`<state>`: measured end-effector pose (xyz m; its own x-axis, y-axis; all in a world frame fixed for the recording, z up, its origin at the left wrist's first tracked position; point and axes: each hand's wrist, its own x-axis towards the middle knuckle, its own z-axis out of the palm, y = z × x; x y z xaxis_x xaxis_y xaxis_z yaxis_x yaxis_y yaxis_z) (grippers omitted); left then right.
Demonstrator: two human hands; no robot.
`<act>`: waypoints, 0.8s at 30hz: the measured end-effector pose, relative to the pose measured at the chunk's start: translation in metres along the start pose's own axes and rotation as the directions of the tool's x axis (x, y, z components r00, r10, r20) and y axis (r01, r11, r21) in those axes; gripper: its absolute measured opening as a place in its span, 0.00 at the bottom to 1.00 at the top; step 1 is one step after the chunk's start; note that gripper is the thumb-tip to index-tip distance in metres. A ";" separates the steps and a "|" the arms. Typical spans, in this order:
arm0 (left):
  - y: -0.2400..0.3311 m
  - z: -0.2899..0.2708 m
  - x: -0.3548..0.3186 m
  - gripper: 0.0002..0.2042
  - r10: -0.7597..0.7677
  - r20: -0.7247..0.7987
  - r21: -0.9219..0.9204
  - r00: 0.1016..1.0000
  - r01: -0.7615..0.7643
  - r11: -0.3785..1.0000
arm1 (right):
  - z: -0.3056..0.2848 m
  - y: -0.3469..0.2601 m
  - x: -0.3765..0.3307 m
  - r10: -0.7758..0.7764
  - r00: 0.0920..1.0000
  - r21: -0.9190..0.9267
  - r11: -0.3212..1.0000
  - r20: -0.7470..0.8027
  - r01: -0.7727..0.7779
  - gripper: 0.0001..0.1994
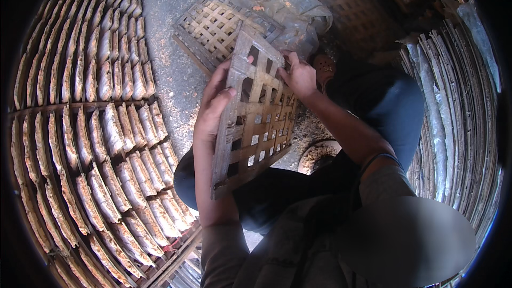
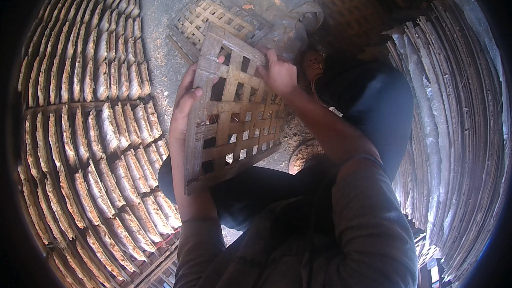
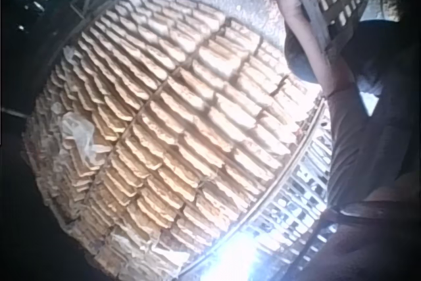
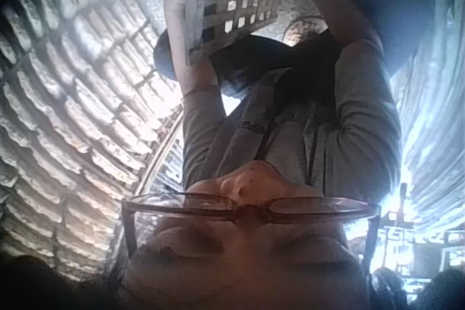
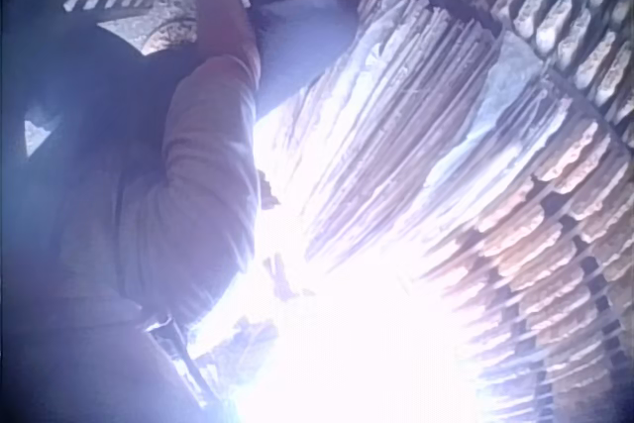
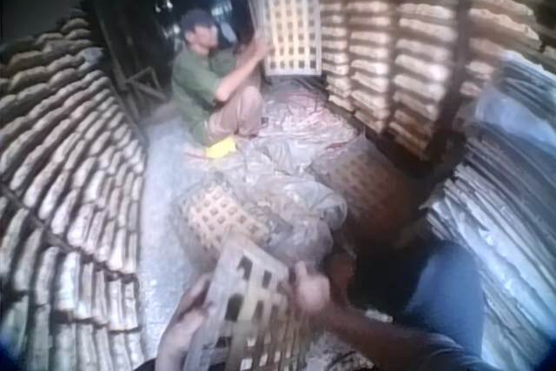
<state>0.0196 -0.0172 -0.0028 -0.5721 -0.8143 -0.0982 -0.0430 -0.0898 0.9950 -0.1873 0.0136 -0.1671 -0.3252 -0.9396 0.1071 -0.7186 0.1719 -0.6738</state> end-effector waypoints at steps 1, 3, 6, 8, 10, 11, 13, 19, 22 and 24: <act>0.000 0.001 0.001 0.35 -0.003 0.000 0.003 1.000 0.003 1.000 | 0.006 0.005 -0.003 0.016 0.998 0.008 1.000 -0.057 -0.016 0.22; 0.000 0.002 0.000 0.35 -0.007 -0.004 -0.002 1.000 0.007 1.000 | 0.012 0.009 -0.006 0.019 0.991 0.030 0.999 -0.135 -0.015 0.18; 0.000 0.003 -0.001 0.35 -0.010 -0.015 -0.018 1.000 0.010 1.000 | 0.017 0.012 -0.008 -0.012 0.986 0.038 0.999 -0.168 0.018 0.12; 0.000 0.004 -0.001 0.34 -0.009 -0.028 -0.022 1.000 0.008 1.000 | 0.023 0.019 -0.010 -0.023 0.989 0.000 1.000 -0.146 0.023 0.09; 0.000 0.003 -0.001 0.34 -0.007 -0.032 -0.013 0.999 0.007 1.000 | 0.024 0.015 -0.010 -0.071 0.967 0.038 0.996 -0.244 0.082 0.08; 0.000 0.002 -0.001 0.34 -0.006 -0.034 -0.008 0.999 0.005 1.000 | 0.025 0.013 -0.010 -0.093 0.952 0.054 0.992 -0.293 0.113 0.08; 0.003 0.003 -0.001 0.34 -0.009 -0.036 -0.004 0.999 0.009 1.000 | 0.022 0.009 -0.009 -0.113 0.946 0.038 0.991 -0.303 0.130 0.08; 0.000 0.001 -0.003 0.35 -0.014 -0.062 0.008 0.998 0.014 1.000 | 0.012 0.000 -0.006 -0.087 0.960 -0.003 0.996 -0.266 0.089 0.10; 0.001 0.002 -0.003 0.35 -0.007 -0.048 0.003 0.999 0.007 1.000 | 0.011 -0.001 -0.006 -0.069 0.971 -0.034 0.997 -0.228 0.063 0.11; 0.002 0.002 -0.002 0.35 -0.004 -0.035 0.002 0.999 0.004 1.000 | 0.014 0.001 -0.006 -0.090 0.968 -0.050 0.996 -0.235 0.080 0.11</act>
<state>0.0190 -0.0142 -0.0009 -0.5429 -0.8335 -0.1023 -0.0467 -0.0917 0.9947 -0.1773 0.0156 -0.1788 -0.3950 -0.8550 0.3361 -0.7724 0.1110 -0.6254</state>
